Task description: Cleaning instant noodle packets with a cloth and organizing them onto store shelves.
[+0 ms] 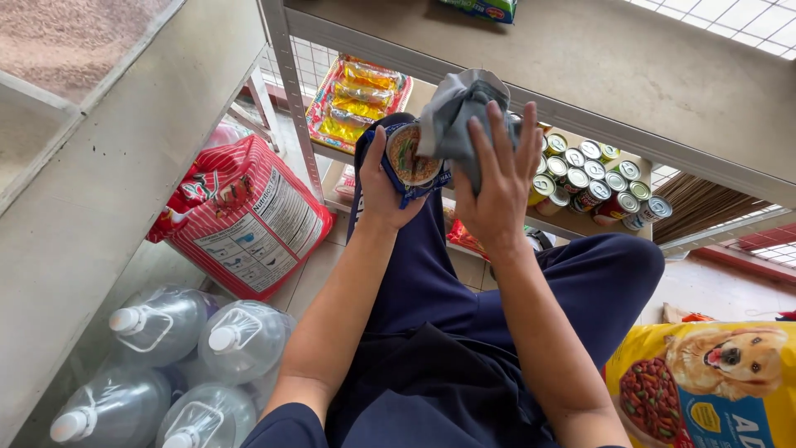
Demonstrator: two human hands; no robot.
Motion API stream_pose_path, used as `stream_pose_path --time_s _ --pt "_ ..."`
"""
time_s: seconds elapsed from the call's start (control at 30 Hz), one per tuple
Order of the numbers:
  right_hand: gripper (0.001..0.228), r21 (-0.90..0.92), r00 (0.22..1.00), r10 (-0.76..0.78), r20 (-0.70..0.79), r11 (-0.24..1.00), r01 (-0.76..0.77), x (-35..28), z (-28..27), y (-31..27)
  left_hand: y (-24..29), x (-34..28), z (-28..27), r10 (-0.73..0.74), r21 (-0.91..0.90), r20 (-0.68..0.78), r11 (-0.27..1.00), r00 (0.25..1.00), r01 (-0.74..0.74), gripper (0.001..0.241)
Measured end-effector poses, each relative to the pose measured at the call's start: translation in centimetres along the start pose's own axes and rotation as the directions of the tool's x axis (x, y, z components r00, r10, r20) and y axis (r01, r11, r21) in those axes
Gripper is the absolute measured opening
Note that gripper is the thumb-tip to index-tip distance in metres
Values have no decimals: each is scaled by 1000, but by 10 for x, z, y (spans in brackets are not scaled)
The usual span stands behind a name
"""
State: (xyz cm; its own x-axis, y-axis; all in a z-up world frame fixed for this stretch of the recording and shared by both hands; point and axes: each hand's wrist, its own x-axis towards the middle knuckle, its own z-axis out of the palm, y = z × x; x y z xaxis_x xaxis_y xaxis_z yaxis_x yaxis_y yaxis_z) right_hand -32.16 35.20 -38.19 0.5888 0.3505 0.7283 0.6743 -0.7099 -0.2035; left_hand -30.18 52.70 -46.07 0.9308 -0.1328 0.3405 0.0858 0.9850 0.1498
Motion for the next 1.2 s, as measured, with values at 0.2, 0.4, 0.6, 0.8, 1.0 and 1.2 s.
stream_pose_path --time_s 0.2,0.4,0.6,0.8,1.0,1.2 --pt "52 71 978 -193 83 980 187 -5 -5 -13 -12 5 -18 0 -7 -118 1000 993 -1 55" --pt "52 79 999 -31 13 996 30 1 -9 1 -13 6 12 -14 -26 -93 1000 996 12 65" --pt "56 72 983 -166 74 984 161 -4 -3 -9 -16 6 4 12 -25 -160 1000 987 -16 59" --pt "54 91 998 -54 32 995 51 0 -11 5 -15 10 11 31 -6 -135 999 990 -32 62" --pt "55 86 980 -169 104 983 161 3 -14 -5 -23 9 3 61 -40 -130 997 990 -67 53" --pt "53 76 997 -65 45 995 61 6 -16 2 -22 16 5 20 -54 -64 998 998 -24 61"
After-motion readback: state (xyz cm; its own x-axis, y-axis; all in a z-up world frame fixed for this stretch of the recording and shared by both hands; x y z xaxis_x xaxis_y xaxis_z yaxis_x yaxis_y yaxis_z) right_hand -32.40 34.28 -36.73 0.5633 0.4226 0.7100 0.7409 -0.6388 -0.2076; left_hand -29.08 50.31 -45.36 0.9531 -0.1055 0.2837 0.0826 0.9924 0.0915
